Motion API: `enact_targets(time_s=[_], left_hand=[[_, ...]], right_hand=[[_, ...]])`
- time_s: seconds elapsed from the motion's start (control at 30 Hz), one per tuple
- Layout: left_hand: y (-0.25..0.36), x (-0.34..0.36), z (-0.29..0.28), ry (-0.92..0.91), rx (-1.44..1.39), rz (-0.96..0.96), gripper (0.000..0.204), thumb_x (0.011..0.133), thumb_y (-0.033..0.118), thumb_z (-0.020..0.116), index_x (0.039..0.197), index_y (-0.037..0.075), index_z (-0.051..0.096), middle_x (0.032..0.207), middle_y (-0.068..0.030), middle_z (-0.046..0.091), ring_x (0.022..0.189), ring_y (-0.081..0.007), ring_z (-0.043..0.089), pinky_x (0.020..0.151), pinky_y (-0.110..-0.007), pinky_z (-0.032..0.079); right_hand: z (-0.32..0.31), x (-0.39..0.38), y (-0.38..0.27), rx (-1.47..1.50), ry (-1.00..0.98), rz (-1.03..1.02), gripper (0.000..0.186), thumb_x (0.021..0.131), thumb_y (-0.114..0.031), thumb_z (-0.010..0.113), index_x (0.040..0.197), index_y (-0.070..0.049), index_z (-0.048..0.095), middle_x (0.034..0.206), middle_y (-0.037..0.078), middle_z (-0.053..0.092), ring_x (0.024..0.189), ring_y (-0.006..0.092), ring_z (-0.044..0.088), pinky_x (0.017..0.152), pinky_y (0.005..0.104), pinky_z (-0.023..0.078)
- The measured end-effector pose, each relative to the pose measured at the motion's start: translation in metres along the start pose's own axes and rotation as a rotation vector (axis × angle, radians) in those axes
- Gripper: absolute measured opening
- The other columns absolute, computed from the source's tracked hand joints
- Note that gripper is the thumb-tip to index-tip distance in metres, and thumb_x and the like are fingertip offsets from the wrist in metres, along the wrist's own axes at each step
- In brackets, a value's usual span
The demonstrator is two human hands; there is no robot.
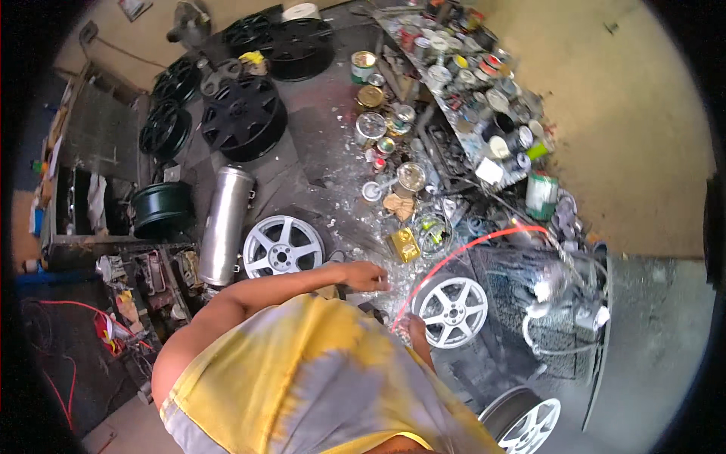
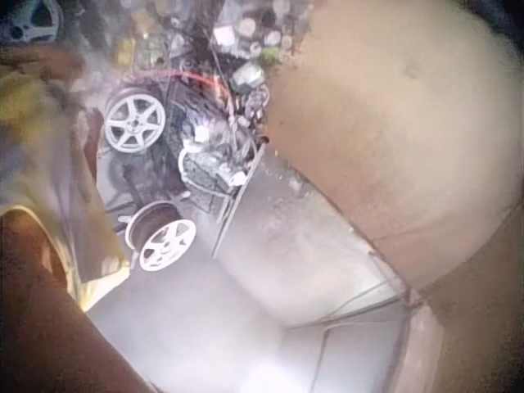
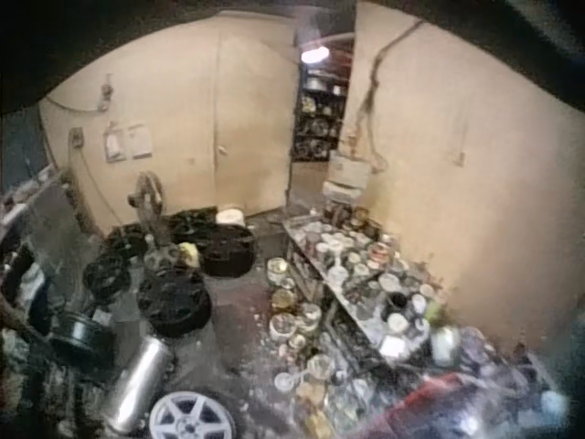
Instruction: The person paints a car wheel rim using a spray gun, then moves to a workbench to handle paint cans and a spray gun component before returning to the rim.
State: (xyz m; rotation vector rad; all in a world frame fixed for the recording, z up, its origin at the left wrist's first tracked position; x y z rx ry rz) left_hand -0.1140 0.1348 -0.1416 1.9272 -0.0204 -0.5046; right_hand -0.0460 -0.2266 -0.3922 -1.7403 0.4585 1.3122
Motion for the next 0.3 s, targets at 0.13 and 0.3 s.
enact_targets(time_s=[0.13, 0.3], left_hand=[[-0.018, -0.086, -0.087, 0.146, -0.063, -0.175, 0.059, 0.104, 0.055, 0.051, 0.116, 0.000, 0.068, 0.109, -0.0266, 0.072, 0.106, -0.0457, 0.068, 0.091, -0.052, 0.052], [-0.050, -0.123, -0.142, 0.265, -0.210, -0.283, 0.057, 0.105, 0.055, 0.053, 0.128, 0.005, 0.067, 0.122, -0.0272, 0.070, 0.119, -0.0422, 0.065, 0.104, -0.047, 0.049]], right_hand=[[0.112, 0.060, -0.106, -0.412, -0.115, -0.346, 0.032, 0.104, -0.027, 0.056, 0.124, -0.004, 0.067, 0.095, 0.012, 0.073, 0.073, 0.0212, 0.072, 0.061, 0.0333, 0.060], [0.219, 0.061, -0.233, -0.484, -0.241, -0.331, 0.038, 0.104, -0.031, 0.059, 0.130, -0.004, 0.067, 0.103, 0.016, 0.075, 0.083, 0.0216, 0.075, 0.066, 0.0333, 0.062]])
Point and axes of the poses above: each hand's wrist, its own x-axis towards the middle knuckle, its own z-axis out of the palm, y = z × x, the point moved 7 cm from there along x, towards the middle knuckle
